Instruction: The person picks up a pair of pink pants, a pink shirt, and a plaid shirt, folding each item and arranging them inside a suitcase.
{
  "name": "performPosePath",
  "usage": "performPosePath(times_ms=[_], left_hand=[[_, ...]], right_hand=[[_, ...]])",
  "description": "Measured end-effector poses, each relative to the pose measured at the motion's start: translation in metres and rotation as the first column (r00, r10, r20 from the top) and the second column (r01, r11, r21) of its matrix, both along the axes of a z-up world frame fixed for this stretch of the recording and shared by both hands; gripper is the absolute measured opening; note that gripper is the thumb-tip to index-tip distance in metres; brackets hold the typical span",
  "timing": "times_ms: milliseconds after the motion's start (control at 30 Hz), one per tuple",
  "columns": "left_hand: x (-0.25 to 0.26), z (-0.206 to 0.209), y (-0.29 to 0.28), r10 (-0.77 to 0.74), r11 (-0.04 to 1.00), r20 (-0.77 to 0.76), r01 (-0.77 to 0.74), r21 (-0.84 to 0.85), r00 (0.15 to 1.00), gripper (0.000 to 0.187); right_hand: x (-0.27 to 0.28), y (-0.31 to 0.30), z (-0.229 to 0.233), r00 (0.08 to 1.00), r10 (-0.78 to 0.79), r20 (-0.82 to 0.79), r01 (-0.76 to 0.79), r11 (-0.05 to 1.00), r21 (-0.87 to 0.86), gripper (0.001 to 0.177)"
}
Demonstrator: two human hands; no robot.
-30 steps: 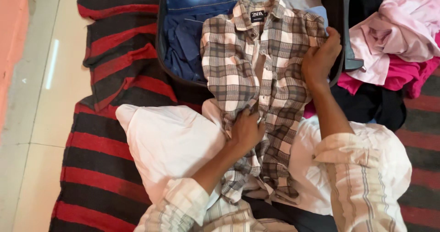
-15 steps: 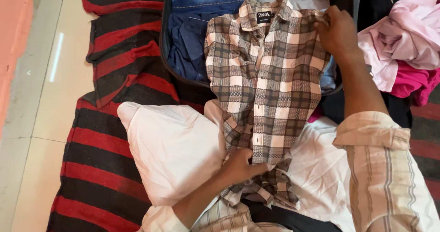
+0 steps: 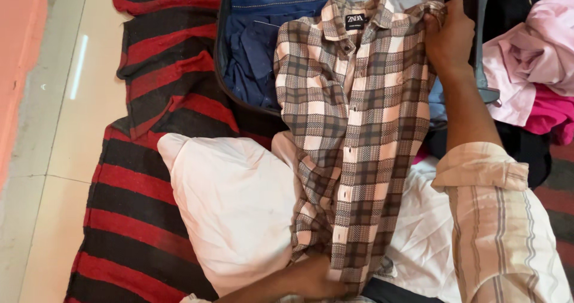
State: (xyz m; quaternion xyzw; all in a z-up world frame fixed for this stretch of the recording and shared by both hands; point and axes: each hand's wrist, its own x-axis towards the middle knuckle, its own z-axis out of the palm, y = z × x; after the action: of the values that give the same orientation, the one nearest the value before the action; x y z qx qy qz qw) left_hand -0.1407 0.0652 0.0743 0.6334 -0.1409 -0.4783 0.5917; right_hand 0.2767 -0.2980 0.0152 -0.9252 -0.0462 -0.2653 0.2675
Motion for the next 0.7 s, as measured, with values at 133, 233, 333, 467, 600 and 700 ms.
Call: performPosePath(times_ms=[133,233,333,467,600,700], left_hand=[[0.023,0.013,0.014,-0.126,0.977,0.261,0.074,0.201,0.957,0.039],[0.082,0.018,0.041,-0.049,0.904,0.59,-0.216,0.369,0.806,0.027],[0.221,0.008,0.067,0.175,0.734,0.931,-0.673,0.094,0.321,0.016],[0.389,0.002,0.049,0.137,0.733,0.99,-0.675,-0.084,0.026,0.046],[0.436,-0.003,0.035,-0.017,0.614,0.693,-0.54,0.576,0.72,0.084],[0.437,-0.012,0.029,-0.045,0.601,0.755,-0.585,0.544,0.654,0.044]], right_hand=[[0.004,-0.009,-0.012,1.0,-0.003,-0.008,0.002,0.999,-0.041,0.03],[0.01,-0.02,-0.017,0.999,0.026,0.024,-0.022,0.992,-0.127,0.031],[0.028,-0.012,-0.005,0.992,0.122,0.035,-0.12,0.992,-0.044,0.025],[0.029,0.017,0.029,0.965,0.164,-0.204,-0.12,0.969,0.214,0.056],[0.034,0.024,0.054,0.825,0.109,-0.555,-0.213,0.969,-0.126,0.052],[0.039,0.01,0.056,0.88,0.122,-0.46,-0.292,0.901,-0.321,0.051]])
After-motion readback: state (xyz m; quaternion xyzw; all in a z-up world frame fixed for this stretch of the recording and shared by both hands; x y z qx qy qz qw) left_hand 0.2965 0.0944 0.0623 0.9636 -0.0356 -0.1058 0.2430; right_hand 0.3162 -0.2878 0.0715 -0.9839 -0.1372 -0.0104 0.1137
